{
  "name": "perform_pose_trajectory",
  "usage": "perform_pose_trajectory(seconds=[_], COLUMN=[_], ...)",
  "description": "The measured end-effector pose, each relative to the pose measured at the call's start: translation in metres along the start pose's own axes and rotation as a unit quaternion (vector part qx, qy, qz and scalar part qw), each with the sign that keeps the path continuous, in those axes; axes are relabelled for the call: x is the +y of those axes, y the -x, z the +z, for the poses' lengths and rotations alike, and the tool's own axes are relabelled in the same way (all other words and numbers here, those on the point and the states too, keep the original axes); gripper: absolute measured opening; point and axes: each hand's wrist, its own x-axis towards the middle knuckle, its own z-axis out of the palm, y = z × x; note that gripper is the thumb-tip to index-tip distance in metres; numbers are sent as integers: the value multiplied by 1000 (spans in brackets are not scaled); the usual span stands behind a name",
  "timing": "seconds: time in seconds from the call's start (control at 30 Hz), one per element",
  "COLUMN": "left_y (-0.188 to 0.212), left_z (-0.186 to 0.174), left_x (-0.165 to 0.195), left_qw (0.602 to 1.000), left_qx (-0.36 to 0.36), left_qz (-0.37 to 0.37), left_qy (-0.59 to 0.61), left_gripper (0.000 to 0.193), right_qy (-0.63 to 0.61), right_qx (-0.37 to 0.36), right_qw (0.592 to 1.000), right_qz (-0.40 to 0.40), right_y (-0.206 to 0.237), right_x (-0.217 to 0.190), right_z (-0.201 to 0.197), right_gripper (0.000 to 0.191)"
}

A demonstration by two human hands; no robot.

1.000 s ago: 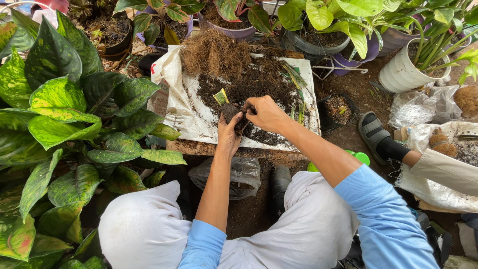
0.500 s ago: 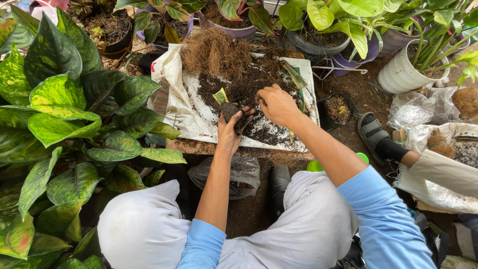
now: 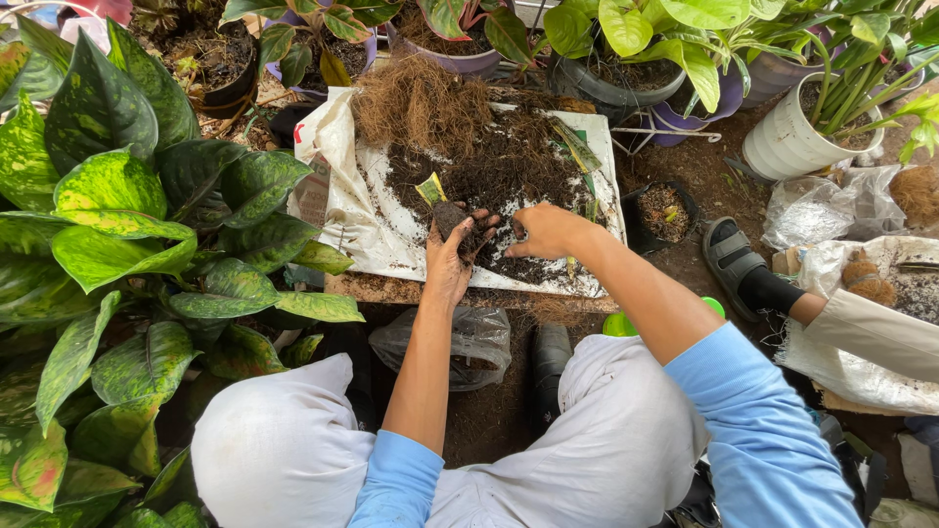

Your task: The person sits on the ground at a plant stall and shapes moist soil around the root ball of a plant, pressing and turning the soil with both hands to form a compact ball around the roots. A small plant tag stays attached while the person works the soil over the root mass.

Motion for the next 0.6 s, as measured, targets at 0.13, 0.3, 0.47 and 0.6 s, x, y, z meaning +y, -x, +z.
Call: perform_pose_trajectory(seconds=[0.13, 0.3, 0.47, 0.6], left_y=[0, -2, -3, -1], left_z=[0, -3, -4, 0], left_x=[0, -2, -2, 1], left_qw=[1000, 1000, 1000, 1000], left_qx=[2, -8, -3, 5], left_qz=[-3, 2, 1, -4], left_qy=[0, 15, 26, 25], left_gripper=[31, 27, 24, 23], right_qy=[10, 3, 18, 18], right_qx=[-31, -2, 6, 44], right_qw=[999, 999, 998, 997], right_qz=[3, -53, -56, -59], right_y=[0, -5, -8, -8], right_x=[-10, -14, -11, -8], right_z=[-1, 4, 8, 4], right_gripper=[55, 36, 28, 26])
